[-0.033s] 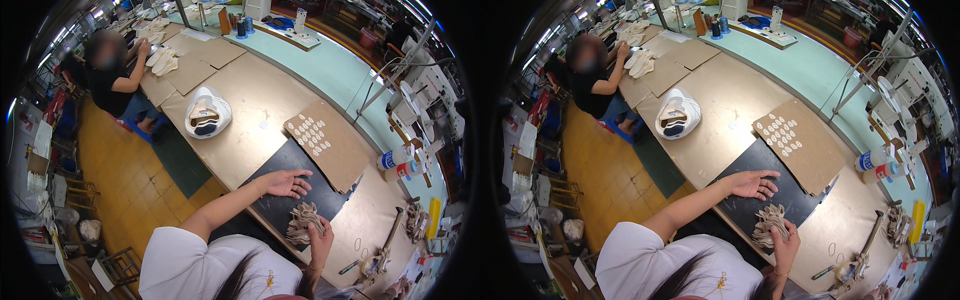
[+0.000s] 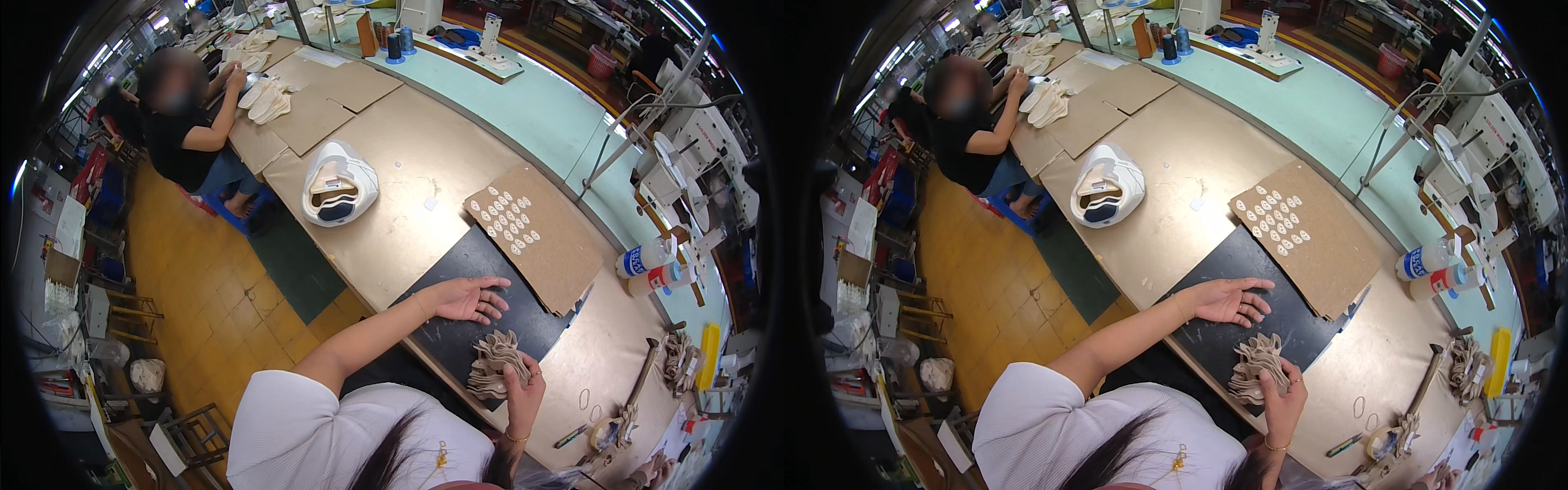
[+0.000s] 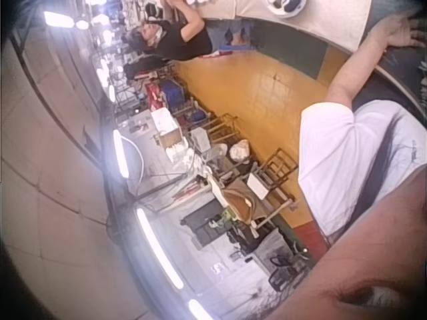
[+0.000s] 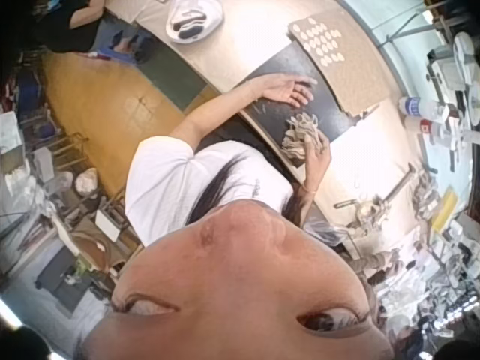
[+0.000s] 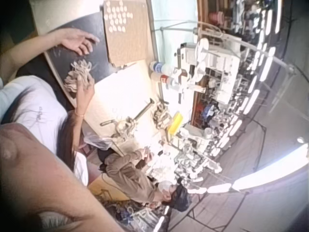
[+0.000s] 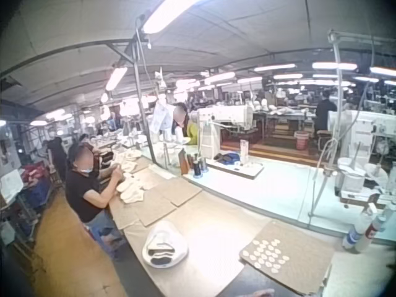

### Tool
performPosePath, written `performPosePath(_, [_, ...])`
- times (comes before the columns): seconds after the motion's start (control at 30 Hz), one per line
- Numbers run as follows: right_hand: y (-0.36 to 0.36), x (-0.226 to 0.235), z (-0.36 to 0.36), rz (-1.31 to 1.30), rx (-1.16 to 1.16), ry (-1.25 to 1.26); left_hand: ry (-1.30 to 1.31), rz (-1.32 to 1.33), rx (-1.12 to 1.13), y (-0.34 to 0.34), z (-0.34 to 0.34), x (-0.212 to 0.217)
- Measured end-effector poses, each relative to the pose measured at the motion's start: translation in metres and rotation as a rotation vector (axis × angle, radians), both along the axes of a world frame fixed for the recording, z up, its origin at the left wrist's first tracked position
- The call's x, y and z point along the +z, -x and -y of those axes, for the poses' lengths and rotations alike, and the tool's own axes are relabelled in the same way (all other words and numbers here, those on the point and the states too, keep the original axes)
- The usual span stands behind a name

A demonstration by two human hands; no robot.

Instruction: The person walks to a workstation in a textile factory and sits down. She then uses a rotary cutter and a template to cut circular shapes from beige fabric pieces, placing the cutouts on a cardboard sheet.

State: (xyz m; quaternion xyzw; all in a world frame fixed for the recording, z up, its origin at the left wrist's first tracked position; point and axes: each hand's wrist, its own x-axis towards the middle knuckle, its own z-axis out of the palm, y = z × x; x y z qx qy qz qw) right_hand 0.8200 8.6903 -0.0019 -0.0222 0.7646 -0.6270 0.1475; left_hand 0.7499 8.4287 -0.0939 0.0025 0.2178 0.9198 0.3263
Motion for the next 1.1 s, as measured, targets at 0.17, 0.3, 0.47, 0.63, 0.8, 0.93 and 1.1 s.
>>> performPosePath(0.17, [0.002, -0.004, 0.0, 0.006, -0.002, 0.029, -0.007, 0.001, -0.007, 0.002, 0.0, 0.001])
performPosePath(0.3, [0.004, -0.002, 0.002, 0.007, 0.005, -0.013, 0.002, 0.009, 0.002, 0.002, -0.001, 0.0])
performPosePath(0.47, [0.003, -0.003, 0.004, -0.011, 0.022, -0.082, -0.006, 0.012, 0.04, 0.0, -0.005, -0.001])
performPosePath(0.63, [0.0, -0.001, 0.009, 0.035, 0.023, 0.098, -0.009, 0.019, 0.057, -0.003, -0.007, 0.0])
performPosePath(0.8, [0.0, -0.007, 0.007, 0.02, 0.02, 0.067, 0.01, 0.004, 0.068, -0.003, -0.007, 0.002])
performPosePath(0.93, [0.004, -0.007, 0.006, 0.027, 0.044, 0.053, 0.037, 0.017, 0.071, -0.005, -0.004, 0.004])
performPosePath(1.1, [0.008, -0.006, 0.01, 0.028, 0.083, 0.057, 0.364, -0.268, -0.058, -0.044, 0.047, 0.047])
